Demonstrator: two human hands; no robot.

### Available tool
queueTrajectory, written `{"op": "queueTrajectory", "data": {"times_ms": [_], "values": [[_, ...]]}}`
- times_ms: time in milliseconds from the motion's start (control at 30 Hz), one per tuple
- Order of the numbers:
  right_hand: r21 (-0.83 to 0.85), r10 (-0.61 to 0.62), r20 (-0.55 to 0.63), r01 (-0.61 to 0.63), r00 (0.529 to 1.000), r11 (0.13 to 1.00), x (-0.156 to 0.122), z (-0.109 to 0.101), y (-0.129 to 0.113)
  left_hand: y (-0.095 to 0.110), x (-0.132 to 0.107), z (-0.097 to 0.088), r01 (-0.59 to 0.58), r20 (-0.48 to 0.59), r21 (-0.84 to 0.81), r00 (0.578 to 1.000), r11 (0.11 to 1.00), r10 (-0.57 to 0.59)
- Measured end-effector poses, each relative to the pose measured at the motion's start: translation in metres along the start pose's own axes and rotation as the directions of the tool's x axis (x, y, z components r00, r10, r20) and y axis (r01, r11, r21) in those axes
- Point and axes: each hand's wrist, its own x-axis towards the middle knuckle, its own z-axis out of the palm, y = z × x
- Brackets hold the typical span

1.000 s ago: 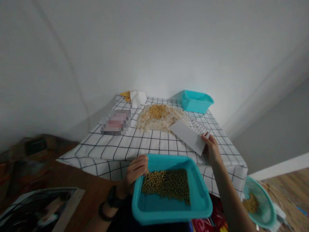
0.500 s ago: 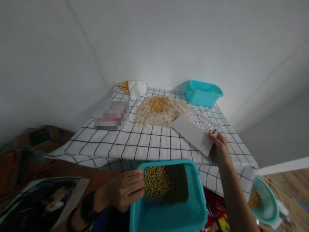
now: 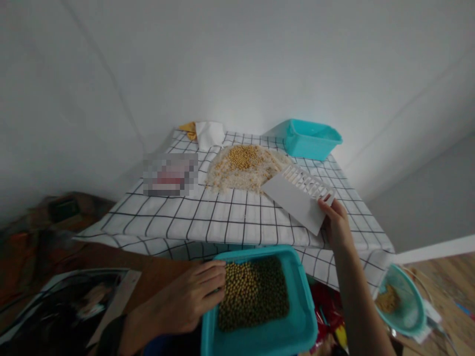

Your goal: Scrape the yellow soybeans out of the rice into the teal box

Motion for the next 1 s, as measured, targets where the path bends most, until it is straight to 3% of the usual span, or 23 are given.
{"op": "queueTrajectory", "data": {"times_ms": [100,200,333,367,400,500,533,567,667,733,833,1000], "values": [[0.013,0.017,-0.018,-0.016,1.0,1.0,-0.001,0.001,0.0,0.012,-0.01,0.002,0.153,0.037,-0.011,0.988,0.988,-0.153],[0.021,0.02,-0.024,-0.02,0.999,1.0,-0.001,0.0,0.0,0.028,-0.022,0.007,0.317,0.032,-0.114,0.948,0.941,-0.316],[0.035,0.015,-0.023,-0.014,1.0,0.999,-0.002,0.0,-0.001,0.05,-0.034,0.009,0.499,0.019,-0.279,0.857,0.82,-0.515],[0.04,0.015,-0.025,-0.014,1.0,0.999,-0.002,0.001,-0.001,0.055,-0.036,0.008,0.567,0.007,-0.308,0.804,0.764,-0.594],[0.046,0.015,-0.027,-0.014,1.0,0.999,-0.002,0.001,-0.002,0.059,-0.038,0.007,0.649,-0.006,-0.334,0.724,0.684,-0.69],[0.065,0.021,-0.037,-0.019,0.999,0.998,-0.003,0.003,-0.003,0.074,-0.046,0.015,0.872,0.028,-0.361,0.364,0.33,-0.931],[0.071,0.031,-0.047,-0.028,0.998,0.997,-0.003,0.003,-0.003,0.078,-0.05,0.022,0.914,0.074,-0.317,0.289,0.252,-0.954],[0.08,0.039,-0.064,-0.034,0.997,0.996,-0.003,0.003,-0.004,0.081,-0.055,0.031,0.936,0.113,-0.274,0.259,0.22,-0.959],[0.134,0.025,-0.15,-0.005,0.988,0.991,-0.002,0.004,-0.007,0.085,-0.068,0.06,0.94,0.12,-0.255,0.262,0.225,-0.958],[0.172,-0.014,-0.232,0.056,0.972,0.983,-0.002,0.004,-0.009,0.078,-0.067,0.067,0.938,0.125,-0.266,0.26,0.22,-0.958],[0.177,-0.044,-0.311,0.104,0.949,0.979,-0.002,0.005,-0.012,0.056,-0.048,0.055,0.948,0.196,-0.271,0.222,0.165,-0.955],[0.102,-0.046,-0.316,0.082,0.948,0.991,-0.003,0.005,-0.013,0.021,0.0,0.019,0.964,0.37,-0.254,0.169,0.076,-0.913]]}}
